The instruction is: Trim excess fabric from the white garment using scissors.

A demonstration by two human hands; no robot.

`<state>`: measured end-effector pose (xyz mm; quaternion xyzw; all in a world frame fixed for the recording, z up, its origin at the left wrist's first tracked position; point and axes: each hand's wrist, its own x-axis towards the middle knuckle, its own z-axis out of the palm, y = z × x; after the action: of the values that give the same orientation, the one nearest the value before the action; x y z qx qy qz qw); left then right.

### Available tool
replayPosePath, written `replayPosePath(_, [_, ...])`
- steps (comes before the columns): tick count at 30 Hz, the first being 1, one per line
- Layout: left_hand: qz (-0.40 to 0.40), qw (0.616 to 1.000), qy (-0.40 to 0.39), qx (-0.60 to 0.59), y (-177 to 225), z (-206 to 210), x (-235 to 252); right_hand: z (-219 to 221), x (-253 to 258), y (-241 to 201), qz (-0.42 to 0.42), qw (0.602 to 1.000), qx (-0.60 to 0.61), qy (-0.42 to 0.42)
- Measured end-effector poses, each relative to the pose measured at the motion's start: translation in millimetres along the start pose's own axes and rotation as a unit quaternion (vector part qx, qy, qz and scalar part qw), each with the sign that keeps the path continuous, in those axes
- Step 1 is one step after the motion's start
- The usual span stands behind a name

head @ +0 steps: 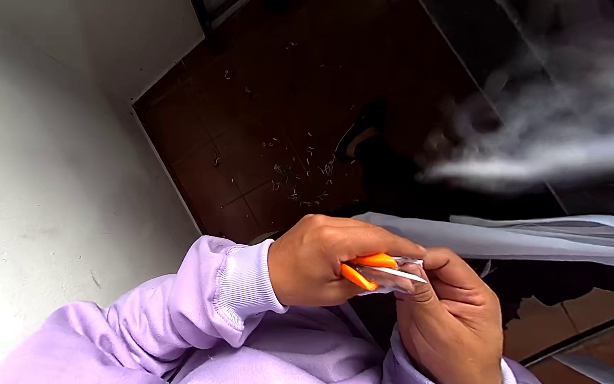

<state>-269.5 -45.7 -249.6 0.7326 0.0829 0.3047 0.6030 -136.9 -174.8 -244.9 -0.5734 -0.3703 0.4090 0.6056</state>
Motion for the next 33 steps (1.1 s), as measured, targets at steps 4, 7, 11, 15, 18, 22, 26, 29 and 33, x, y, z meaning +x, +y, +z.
replayPosePath(4, [0.029, 0.999, 0.019, 0.014, -7.8, -9.2, 1.9, -4.4, -1.8, 3.7, 0.022, 0.999, 0.049, -0.006])
replayPosePath(7, [0.016, 1.0, 0.015, 0.003, -10.3, -11.7, 1.6, -1.6, -1.9, 2.6, 0.025, 0.997, 0.07, -0.002])
replayPosePath(11, [0.0, 0.999, 0.035, -0.033, -10.9, -15.4, 3.9, -3.5, -0.9, -2.7, -0.004, 0.998, 0.045, -0.031])
replayPosePath(15, [0.007, 0.999, 0.039, -0.035, -10.1, -19.9, 7.0, -10.5, 0.0, -7.6, -0.016, 0.995, 0.011, -0.096])
replayPosePath(18, [0.019, 0.999, 0.037, -0.031, -9.1, -19.9, 7.9, -13.5, 1.1, -8.8, -0.005, 0.993, -0.014, -0.119])
replayPosePath(22, [-0.039, 0.998, 0.036, -0.017, -1.6, -25.3, 5.2, -12.9, 2.3, -7.5, 0.001, 0.994, 0.012, -0.108])
replayPosePath(26, [-0.063, 0.994, -0.051, 0.075, 8.6, -47.4, -2.3, -13.2, 2.6, -5.4, 0.002, 0.996, 0.025, -0.082])
replayPosePath(29, [-0.049, 0.983, -0.114, 0.138, 8.4, -52.2, -8.0, -13.7, 3.5, -6.6, -0.003, 0.996, 0.016, -0.084])
replayPosePath(33, [-0.051, 0.973, -0.14, 0.179, 6.1, -44.6, -7.3, -12.7, 3.4, -7.6, 0.001, 0.996, 0.012, -0.089])
